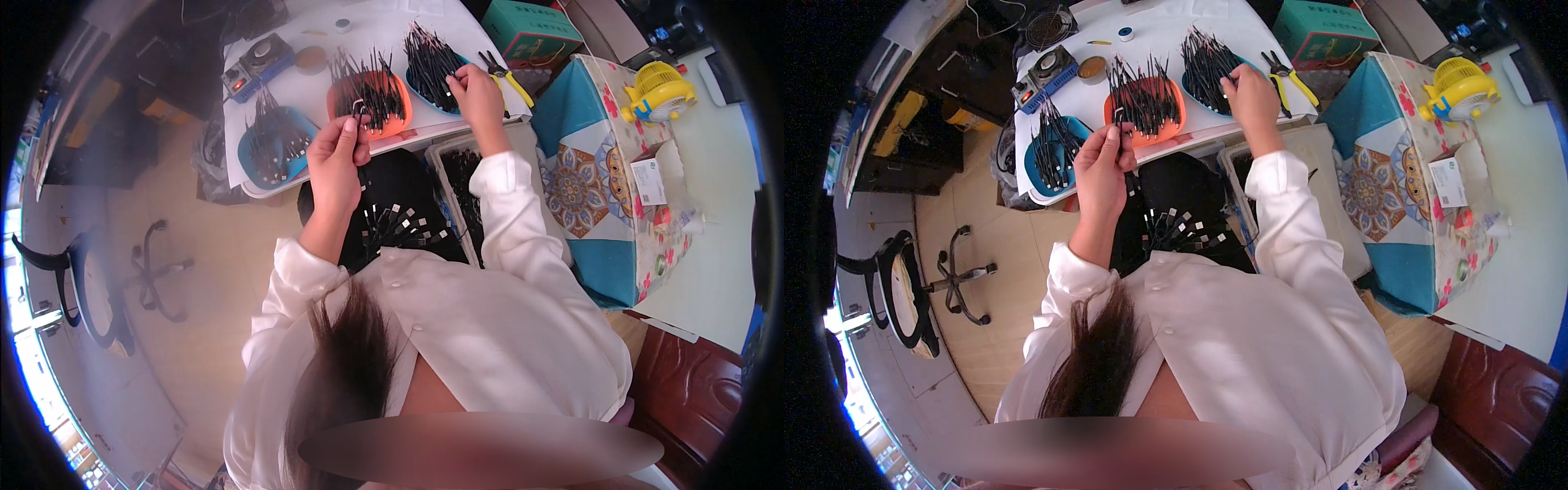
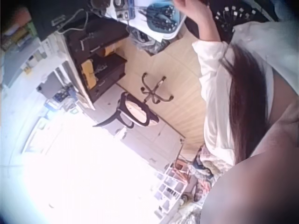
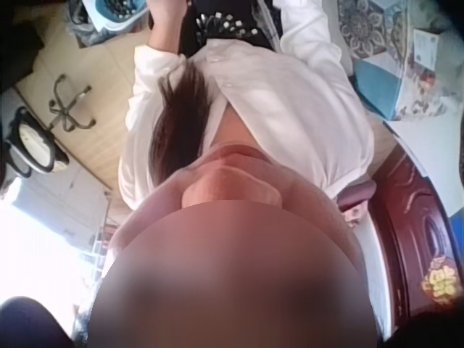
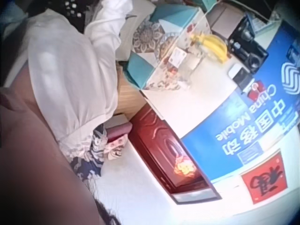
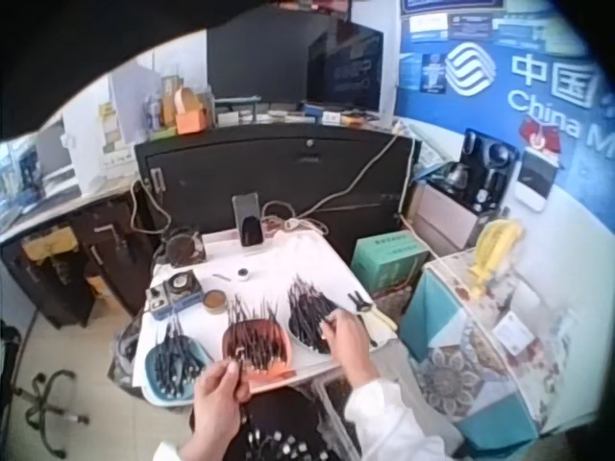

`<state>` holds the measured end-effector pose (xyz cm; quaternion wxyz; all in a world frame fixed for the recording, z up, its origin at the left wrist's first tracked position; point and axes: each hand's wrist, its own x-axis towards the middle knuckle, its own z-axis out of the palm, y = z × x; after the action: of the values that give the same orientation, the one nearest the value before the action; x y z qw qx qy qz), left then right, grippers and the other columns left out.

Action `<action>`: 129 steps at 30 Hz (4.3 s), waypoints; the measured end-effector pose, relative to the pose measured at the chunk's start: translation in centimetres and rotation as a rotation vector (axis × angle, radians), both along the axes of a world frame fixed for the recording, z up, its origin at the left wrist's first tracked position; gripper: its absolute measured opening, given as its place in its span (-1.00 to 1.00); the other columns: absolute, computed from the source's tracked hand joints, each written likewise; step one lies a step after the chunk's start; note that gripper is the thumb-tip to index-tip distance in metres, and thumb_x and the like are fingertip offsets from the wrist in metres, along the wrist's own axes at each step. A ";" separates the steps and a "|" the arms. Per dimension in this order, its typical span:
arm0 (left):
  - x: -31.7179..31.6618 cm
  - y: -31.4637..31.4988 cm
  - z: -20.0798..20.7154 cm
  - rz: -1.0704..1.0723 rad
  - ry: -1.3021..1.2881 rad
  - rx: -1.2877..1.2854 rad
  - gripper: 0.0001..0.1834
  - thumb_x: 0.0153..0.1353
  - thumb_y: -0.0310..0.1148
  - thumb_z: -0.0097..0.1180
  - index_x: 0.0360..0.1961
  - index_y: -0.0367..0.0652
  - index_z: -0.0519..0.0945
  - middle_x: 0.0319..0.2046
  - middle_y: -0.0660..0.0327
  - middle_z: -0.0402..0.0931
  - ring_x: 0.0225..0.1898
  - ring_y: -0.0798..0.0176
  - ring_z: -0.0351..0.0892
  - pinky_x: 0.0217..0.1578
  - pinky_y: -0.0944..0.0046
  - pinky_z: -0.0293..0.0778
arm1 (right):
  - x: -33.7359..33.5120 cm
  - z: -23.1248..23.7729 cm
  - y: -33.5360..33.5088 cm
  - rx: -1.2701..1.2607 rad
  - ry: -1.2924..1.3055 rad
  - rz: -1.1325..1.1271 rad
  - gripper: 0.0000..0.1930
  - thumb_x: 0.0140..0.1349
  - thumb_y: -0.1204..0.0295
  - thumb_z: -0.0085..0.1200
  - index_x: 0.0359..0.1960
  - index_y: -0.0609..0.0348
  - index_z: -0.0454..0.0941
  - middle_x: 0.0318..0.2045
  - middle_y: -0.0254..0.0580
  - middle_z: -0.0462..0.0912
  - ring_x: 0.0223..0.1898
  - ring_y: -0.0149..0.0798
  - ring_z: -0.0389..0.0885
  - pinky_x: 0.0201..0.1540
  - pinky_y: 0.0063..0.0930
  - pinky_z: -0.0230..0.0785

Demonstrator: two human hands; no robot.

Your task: The person repeatedly picks up small black cable assemblies from a tray, inserts a small white connector into the cable end, and places the finished unit into a different tray. The process is repeated for multiple units throughout the clip.

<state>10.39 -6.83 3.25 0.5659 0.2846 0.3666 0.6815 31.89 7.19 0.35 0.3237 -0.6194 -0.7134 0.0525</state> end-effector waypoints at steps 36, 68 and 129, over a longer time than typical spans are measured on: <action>-0.5 -11.7 5.6 0.109 0.231 0.236 -0.84 0.34 -0.47 0.05 -0.15 -0.36 0.53 -0.46 0.23 0.59 -0.51 0.57 0.42 -0.53 0.59 0.26 | -7.9 10.6 -17.5 -0.541 0.945 0.867 -0.83 0.25 0.49 0.16 -0.16 0.29 0.59 -0.25 -0.28 0.66 -0.28 -0.49 0.56 -0.17 -0.65 0.40; -2.4 -15.2 2.7 -0.407 -0.310 0.109 -0.92 0.19 -0.58 0.15 -0.31 -0.39 0.63 -0.52 -0.01 0.60 -0.72 0.52 0.21 -0.69 0.53 0.03 | -6.8 10.2 -21.0 -0.855 0.998 1.072 -0.83 0.23 0.43 0.18 -0.24 0.30 0.58 -0.37 -0.32 0.63 -0.38 -0.49 0.58 -0.28 -0.65 0.41; -1.1 -16.2 2.4 -0.266 -0.246 0.034 -0.86 0.28 -0.51 0.09 -0.22 -0.36 0.63 -0.45 0.12 0.60 -0.54 0.39 0.42 -0.50 0.44 0.38 | -7.9 5.7 -22.7 -1.092 1.645 1.036 -0.88 0.26 0.52 0.10 -0.18 0.19 0.52 -0.22 -0.29 0.55 -0.27 -0.48 0.53 -0.20 -0.60 0.43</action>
<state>9.28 -23.00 5.67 0.6865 0.2546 0.2422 0.6365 23.95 -15.52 6.03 0.3208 -0.0827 -0.3349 0.8821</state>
